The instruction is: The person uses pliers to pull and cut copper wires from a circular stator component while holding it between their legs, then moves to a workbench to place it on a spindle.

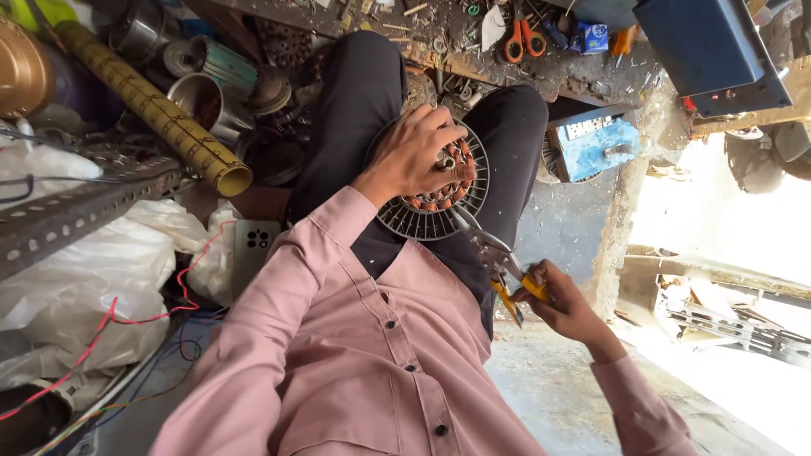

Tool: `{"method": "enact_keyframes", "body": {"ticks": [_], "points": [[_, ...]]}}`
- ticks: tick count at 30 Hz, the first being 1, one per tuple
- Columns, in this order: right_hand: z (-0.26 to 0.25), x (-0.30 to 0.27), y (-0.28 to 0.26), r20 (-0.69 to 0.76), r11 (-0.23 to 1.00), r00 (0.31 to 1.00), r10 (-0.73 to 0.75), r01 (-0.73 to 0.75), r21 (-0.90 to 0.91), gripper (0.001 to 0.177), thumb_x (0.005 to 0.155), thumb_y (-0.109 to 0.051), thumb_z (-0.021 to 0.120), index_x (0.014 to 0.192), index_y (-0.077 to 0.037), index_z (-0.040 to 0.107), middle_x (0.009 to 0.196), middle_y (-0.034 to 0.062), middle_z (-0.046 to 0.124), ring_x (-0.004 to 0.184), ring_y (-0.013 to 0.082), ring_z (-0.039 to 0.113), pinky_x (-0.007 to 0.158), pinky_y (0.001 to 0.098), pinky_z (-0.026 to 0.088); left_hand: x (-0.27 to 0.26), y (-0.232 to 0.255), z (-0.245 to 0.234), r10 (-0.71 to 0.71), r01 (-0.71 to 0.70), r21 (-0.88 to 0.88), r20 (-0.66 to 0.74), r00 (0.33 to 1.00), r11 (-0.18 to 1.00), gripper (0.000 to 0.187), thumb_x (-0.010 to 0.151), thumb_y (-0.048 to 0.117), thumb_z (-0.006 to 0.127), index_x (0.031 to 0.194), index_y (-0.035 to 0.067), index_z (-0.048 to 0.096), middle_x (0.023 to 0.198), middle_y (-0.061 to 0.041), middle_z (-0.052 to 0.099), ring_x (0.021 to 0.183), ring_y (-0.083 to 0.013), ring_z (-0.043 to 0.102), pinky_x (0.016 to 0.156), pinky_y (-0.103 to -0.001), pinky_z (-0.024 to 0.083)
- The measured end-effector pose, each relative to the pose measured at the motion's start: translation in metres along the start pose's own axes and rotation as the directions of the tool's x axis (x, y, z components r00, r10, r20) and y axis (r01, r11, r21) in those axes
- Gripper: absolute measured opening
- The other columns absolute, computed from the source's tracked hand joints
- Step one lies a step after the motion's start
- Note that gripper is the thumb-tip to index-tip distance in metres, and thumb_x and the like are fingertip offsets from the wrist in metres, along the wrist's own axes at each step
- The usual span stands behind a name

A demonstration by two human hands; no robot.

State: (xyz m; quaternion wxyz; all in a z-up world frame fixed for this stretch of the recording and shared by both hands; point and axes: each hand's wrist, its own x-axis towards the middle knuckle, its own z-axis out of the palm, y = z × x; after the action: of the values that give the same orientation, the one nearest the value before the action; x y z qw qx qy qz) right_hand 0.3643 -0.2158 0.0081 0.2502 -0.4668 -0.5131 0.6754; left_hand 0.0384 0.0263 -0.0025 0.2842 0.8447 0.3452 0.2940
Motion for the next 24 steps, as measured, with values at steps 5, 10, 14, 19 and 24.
{"method": "enact_keyframes", "body": {"ticks": [5,10,14,19,24], "points": [[0.004,0.005,0.011,0.000,0.994,0.998,-0.067,0.067,0.089,0.034,0.089,0.019,0.049,0.109,-0.006,0.040,0.112,0.0100,0.051,0.117,0.0221,0.068,0.103,0.0393,0.054,-0.003,-0.005,0.005,-0.012,0.012,-0.022,-0.012,1.000,1.000,0.102,0.089,0.092,0.039,0.115,0.000,0.075,0.099,-0.011,0.060,0.097,-0.0273,0.057,0.091,-0.044,0.047],[0.023,0.013,0.005,-0.206,0.995,0.974,-0.094,0.084,-0.057,0.027,0.092,0.010,0.064,0.102,-0.006,0.045,0.095,0.0055,0.052,0.095,0.0154,0.062,0.080,0.0306,0.051,-0.009,-0.009,0.011,-0.117,0.097,-0.161,-0.116,0.986,0.982,0.104,0.093,0.091,0.026,0.117,0.002,0.073,0.104,-0.011,0.060,0.103,-0.0267,0.058,0.093,-0.044,0.047],[0.023,0.007,-0.037,-0.343,0.853,0.939,0.016,-0.191,-0.485,0.023,0.084,0.002,0.077,0.092,-0.005,0.057,0.070,0.0055,0.057,0.061,0.0144,0.051,0.057,0.0298,0.042,-0.019,0.009,0.019,-0.077,0.104,0.154,-0.169,0.983,0.983,0.095,0.095,0.086,0.026,0.106,0.004,0.072,0.102,-0.015,0.058,0.101,-0.0328,0.056,0.093,-0.049,0.046],[0.033,0.024,-0.026,-0.323,0.828,0.903,-0.282,0.059,-0.558,0.022,0.083,0.002,0.075,0.092,-0.004,0.056,0.080,0.0085,0.065,0.067,0.0124,0.057,0.058,0.0292,0.047,-0.021,-0.003,0.019,0.018,-0.028,-0.041,-0.223,0.975,0.999,0.092,0.101,0.082,0.026,0.117,0.002,0.070,0.107,-0.012,0.057,0.100,-0.0293,0.054,0.093,-0.046,0.046],[0.036,0.022,-0.034,-0.367,0.760,0.890,-0.272,-0.035,-0.649,0.026,0.081,-0.003,0.080,0.088,-0.004,0.056,0.074,0.0074,0.066,0.059,0.0100,0.060,0.054,0.0261,0.047,-0.019,0.001,0.020,-0.088,0.108,0.099,-0.185,0.979,0.989,0.086,0.098,0.083,0.030,0.108,0.007,0.069,0.099,-0.010,0.053,0.092,-0.0261,0.050,0.085,-0.043,0.045]]}}
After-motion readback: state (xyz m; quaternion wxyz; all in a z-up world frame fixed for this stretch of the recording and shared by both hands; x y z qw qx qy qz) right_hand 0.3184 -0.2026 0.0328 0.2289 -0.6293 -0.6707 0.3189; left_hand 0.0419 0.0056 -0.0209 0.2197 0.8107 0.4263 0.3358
